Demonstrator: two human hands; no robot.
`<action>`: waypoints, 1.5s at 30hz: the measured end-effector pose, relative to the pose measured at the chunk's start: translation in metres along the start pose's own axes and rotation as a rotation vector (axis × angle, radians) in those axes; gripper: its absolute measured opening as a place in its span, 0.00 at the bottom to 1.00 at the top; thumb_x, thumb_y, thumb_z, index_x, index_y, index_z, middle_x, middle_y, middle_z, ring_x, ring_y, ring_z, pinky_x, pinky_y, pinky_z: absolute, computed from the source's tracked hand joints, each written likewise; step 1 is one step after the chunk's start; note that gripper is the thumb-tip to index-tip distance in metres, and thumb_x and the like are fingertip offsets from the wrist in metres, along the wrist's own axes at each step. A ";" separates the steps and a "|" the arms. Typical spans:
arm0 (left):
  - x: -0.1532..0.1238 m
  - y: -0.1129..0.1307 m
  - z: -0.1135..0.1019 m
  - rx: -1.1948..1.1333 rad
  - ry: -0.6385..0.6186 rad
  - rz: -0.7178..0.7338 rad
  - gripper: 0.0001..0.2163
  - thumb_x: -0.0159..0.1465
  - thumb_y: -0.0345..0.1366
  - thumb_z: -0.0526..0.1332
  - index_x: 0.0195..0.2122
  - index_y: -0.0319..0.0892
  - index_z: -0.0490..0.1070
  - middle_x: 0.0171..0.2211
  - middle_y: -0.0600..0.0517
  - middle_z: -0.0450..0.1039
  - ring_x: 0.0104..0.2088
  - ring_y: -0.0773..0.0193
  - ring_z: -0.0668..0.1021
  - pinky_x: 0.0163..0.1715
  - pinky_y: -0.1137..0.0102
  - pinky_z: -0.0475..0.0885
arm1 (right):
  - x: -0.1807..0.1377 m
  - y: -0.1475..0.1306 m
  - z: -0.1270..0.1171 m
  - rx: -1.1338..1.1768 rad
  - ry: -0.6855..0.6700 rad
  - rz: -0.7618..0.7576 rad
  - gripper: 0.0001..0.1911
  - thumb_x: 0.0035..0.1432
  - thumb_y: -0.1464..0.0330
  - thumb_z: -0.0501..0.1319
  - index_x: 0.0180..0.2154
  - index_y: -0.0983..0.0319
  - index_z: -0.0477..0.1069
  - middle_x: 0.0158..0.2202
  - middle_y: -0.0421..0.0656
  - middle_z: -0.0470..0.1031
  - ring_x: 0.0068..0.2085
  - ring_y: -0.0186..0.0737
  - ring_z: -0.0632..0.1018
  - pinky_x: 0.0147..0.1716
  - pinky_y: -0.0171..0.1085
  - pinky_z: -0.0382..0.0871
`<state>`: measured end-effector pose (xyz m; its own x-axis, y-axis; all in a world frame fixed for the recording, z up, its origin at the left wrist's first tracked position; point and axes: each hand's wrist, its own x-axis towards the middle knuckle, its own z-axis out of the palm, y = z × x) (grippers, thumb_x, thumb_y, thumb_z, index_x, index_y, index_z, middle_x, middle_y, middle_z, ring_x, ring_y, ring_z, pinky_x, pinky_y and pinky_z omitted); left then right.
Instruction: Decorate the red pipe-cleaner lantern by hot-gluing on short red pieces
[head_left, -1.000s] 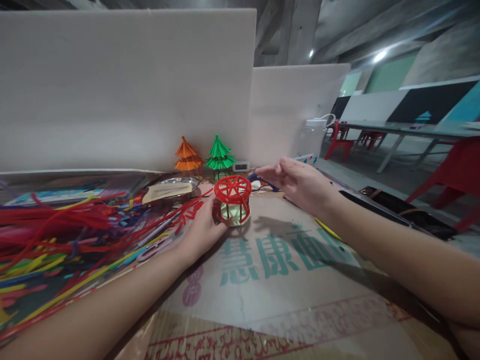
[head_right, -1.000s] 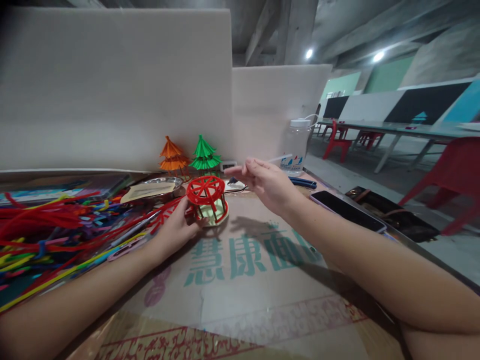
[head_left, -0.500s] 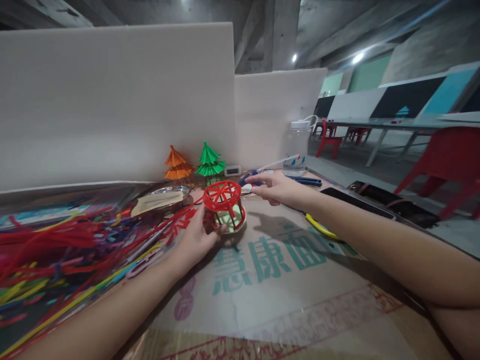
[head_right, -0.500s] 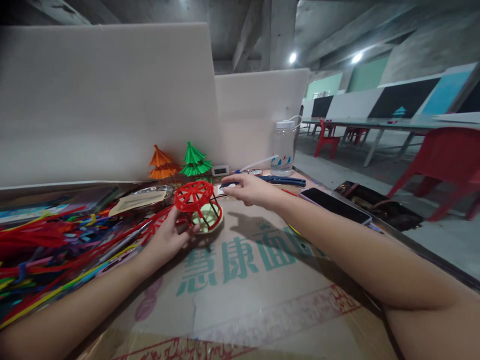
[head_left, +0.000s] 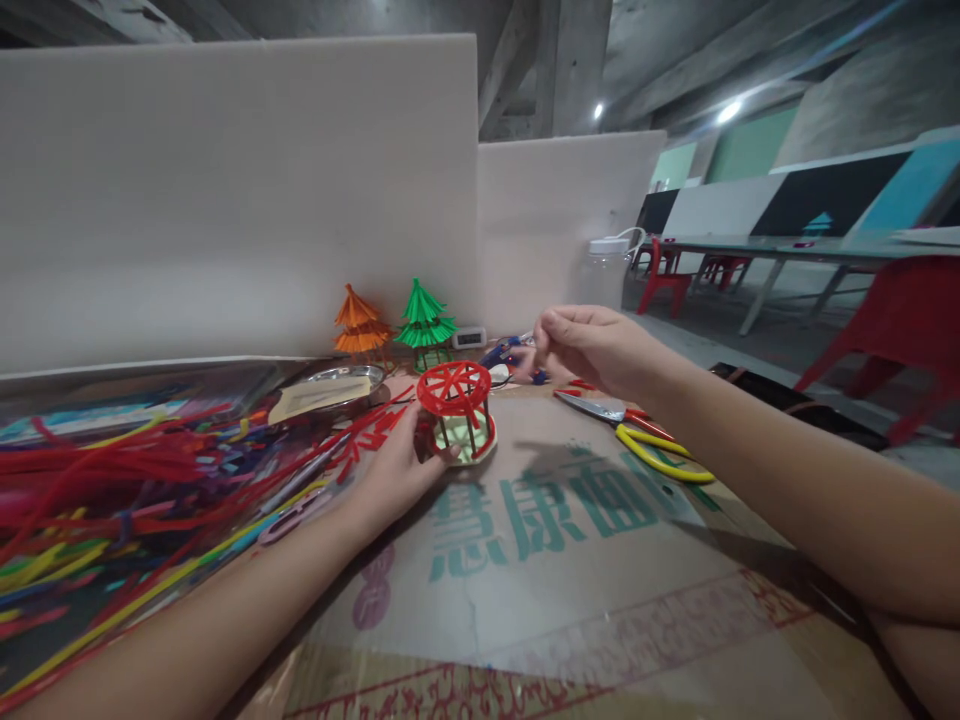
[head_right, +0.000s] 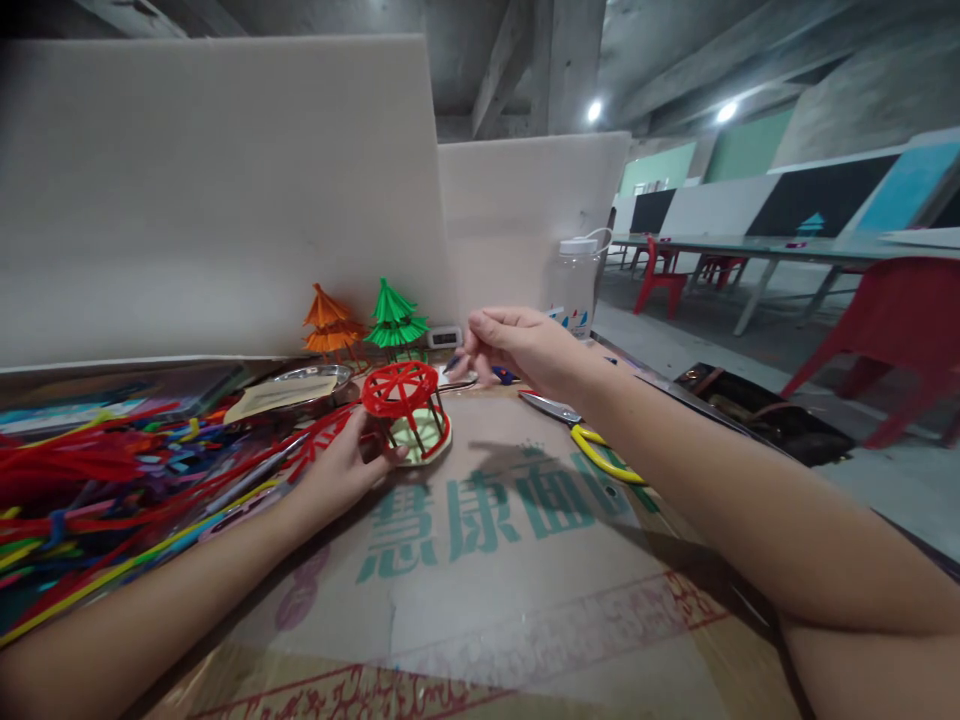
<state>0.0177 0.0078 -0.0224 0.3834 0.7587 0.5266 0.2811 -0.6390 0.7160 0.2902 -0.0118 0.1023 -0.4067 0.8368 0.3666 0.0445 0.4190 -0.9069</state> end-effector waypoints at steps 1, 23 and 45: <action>0.000 0.000 0.000 0.000 0.001 0.000 0.23 0.65 0.37 0.65 0.59 0.42 0.64 0.57 0.42 0.73 0.56 0.53 0.77 0.61 0.55 0.71 | -0.002 -0.003 0.001 0.029 -0.007 0.049 0.23 0.57 0.45 0.66 0.28 0.57 0.71 0.16 0.33 0.62 0.20 0.35 0.66 0.29 0.38 0.67; 0.000 0.006 0.000 0.047 0.040 0.068 0.31 0.64 0.38 0.67 0.67 0.47 0.60 0.65 0.42 0.66 0.65 0.48 0.71 0.65 0.52 0.67 | -0.022 0.015 0.048 -1.283 -0.110 -0.414 0.24 0.64 0.61 0.67 0.59 0.60 0.72 0.41 0.47 0.85 0.41 0.48 0.82 0.38 0.40 0.68; 0.000 0.007 -0.001 0.126 0.001 -0.016 0.24 0.62 0.37 0.66 0.58 0.41 0.65 0.55 0.42 0.74 0.52 0.51 0.78 0.54 0.55 0.74 | -0.018 0.022 0.042 -1.249 -0.086 -0.344 0.19 0.64 0.65 0.65 0.56 0.55 0.75 0.33 0.42 0.83 0.36 0.43 0.79 0.36 0.38 0.66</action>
<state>0.0187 0.0035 -0.0171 0.3775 0.7688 0.5161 0.3958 -0.6378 0.6607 0.2602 -0.0328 0.0667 -0.6223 0.6153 0.4839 0.7227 0.6891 0.0532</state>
